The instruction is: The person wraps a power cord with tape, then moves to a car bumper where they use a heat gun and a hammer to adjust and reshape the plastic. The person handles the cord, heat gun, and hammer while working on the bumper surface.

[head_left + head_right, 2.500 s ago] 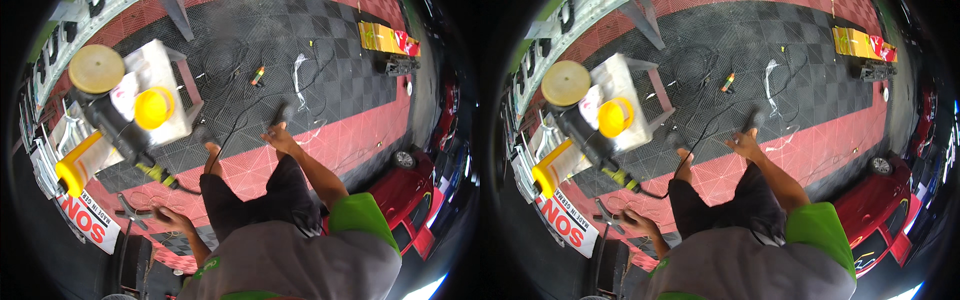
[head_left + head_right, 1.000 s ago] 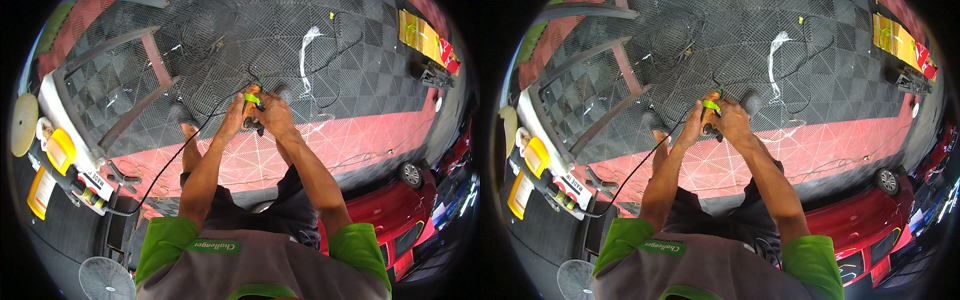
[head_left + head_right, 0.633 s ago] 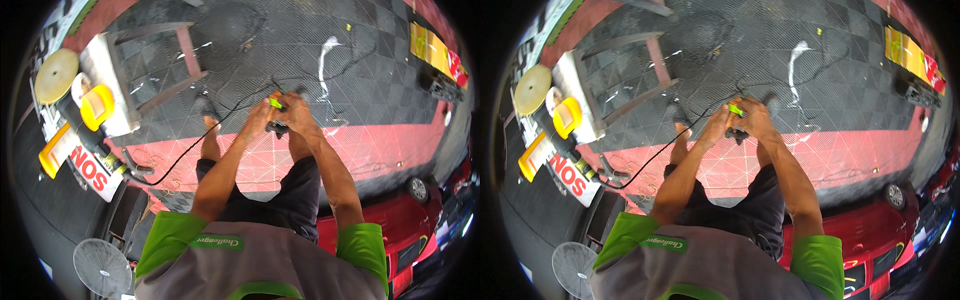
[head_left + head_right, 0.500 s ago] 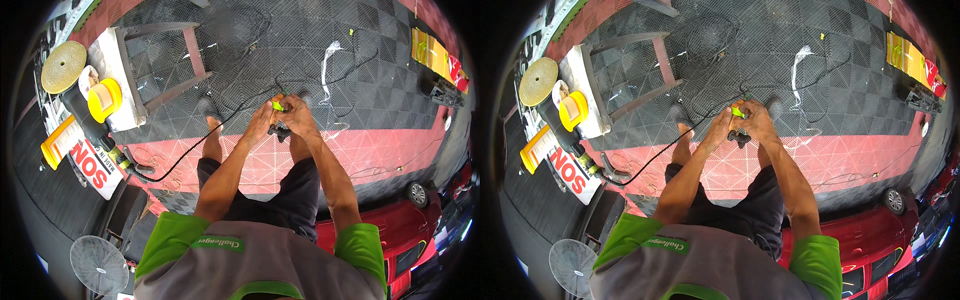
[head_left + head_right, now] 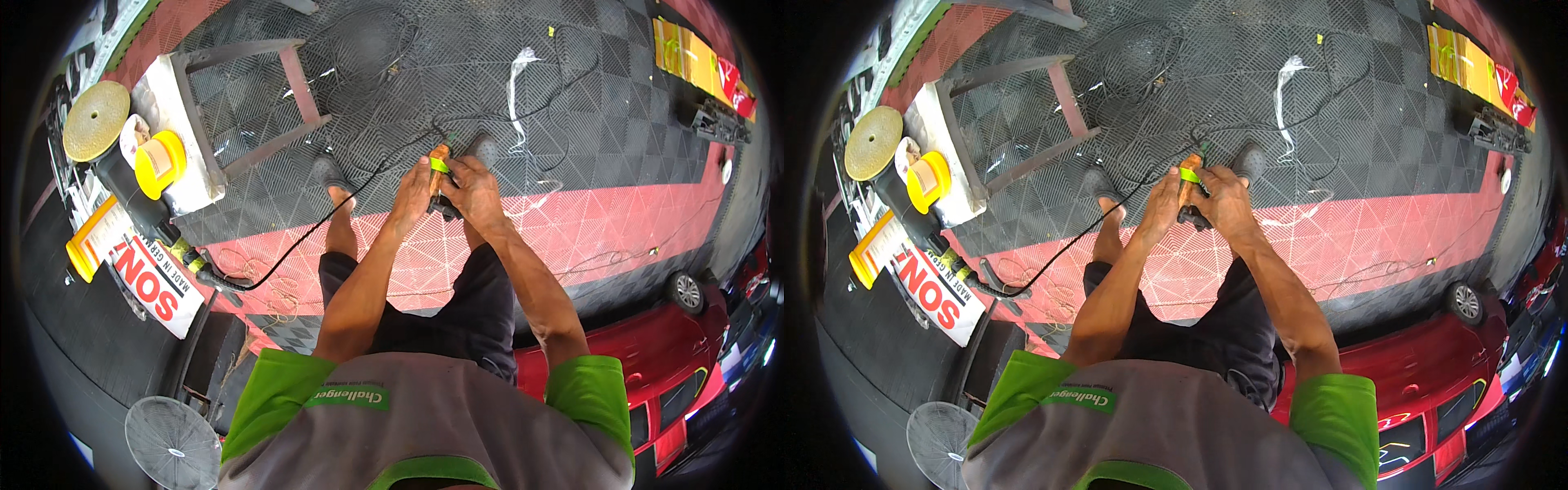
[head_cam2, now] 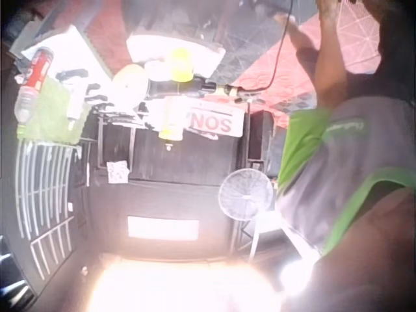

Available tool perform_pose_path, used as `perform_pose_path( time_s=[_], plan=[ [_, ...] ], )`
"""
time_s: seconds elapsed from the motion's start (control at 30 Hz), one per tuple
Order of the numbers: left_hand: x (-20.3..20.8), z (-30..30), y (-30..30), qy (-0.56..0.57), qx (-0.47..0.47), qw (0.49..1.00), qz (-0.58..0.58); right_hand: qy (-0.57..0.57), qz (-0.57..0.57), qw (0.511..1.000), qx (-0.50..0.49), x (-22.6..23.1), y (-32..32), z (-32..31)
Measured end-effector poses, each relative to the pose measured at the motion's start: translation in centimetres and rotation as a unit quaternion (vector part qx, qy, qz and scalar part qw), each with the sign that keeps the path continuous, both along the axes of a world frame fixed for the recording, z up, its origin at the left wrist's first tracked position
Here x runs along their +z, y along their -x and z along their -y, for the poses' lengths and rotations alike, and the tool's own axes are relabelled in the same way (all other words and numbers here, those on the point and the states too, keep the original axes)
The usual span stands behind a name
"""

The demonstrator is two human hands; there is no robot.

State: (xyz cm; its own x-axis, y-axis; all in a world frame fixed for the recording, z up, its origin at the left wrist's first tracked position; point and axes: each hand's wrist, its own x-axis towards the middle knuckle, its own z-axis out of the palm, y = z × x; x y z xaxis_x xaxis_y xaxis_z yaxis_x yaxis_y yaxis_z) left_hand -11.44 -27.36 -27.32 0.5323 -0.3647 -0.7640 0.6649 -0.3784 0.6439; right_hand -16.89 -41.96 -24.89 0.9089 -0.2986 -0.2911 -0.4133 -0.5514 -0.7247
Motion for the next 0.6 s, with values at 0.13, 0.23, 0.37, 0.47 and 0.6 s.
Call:
perform_pose_path(
  time_s=[0.13,0.23,0.37,0.47,0.6],
  plan=[
    [-0.1,0.1,0.6,0.024,0.014,1.000,-0.004,0.025,-0.001,0.997,0.078,0.8,-0.4,0.7],
    [1.1,0.4,0.5,-0.023,-0.024,0.999,0.040,0.029,-0.006,0.994,0.108,0.3,-0.4,0.9],
    [2.4,0.9,0.5,-0.036,-0.020,0.999,0.035,-0.001,-0.024,0.996,0.085,-0.3,-0.3,1.0],
    [2.6,0.7,0.4,-0.040,-0.034,0.999,0.016,-0.031,-0.021,0.998,0.042,-1.0,0.2,0.8],
    [1.0,0.9,1.2,0.007,0.003,1.000,0.020,-0.064,-0.026,0.997,-0.036,-0.7,0.9,0.4]
  ],
)
